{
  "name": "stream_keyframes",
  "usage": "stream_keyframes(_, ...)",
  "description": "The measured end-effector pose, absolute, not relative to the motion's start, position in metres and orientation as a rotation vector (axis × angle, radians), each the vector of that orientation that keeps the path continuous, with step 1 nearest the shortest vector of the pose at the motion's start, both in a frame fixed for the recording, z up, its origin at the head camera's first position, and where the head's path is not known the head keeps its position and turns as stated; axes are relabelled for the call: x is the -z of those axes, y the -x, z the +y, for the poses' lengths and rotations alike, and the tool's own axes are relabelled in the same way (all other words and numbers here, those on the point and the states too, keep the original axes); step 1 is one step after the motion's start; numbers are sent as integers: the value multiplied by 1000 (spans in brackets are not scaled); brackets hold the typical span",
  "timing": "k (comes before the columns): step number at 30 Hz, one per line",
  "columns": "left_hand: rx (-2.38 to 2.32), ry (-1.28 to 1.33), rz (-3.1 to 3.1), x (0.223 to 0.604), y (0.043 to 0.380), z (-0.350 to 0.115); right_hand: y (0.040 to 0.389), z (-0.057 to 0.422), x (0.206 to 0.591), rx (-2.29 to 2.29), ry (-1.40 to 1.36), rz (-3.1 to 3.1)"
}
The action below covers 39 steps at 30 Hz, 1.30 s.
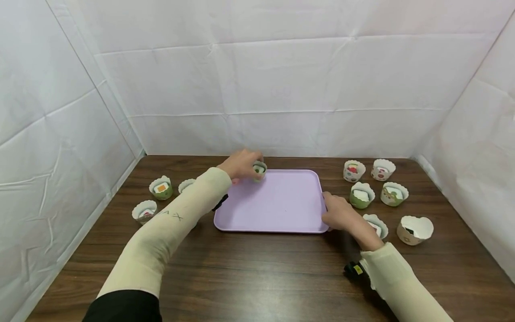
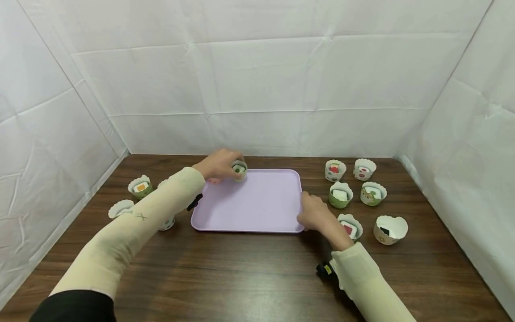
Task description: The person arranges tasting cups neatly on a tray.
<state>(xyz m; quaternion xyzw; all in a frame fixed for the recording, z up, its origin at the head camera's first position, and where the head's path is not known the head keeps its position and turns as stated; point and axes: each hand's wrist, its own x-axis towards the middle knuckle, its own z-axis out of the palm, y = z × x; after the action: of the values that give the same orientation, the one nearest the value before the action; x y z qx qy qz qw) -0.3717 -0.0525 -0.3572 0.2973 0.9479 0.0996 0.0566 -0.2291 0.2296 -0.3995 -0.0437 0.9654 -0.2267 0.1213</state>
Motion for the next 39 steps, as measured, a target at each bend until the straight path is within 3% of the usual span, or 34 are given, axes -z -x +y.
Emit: stream_keyframes(39, -311, -887, 2896, 364, 368, -47, 230, 232, 401, 658, 140, 2837)
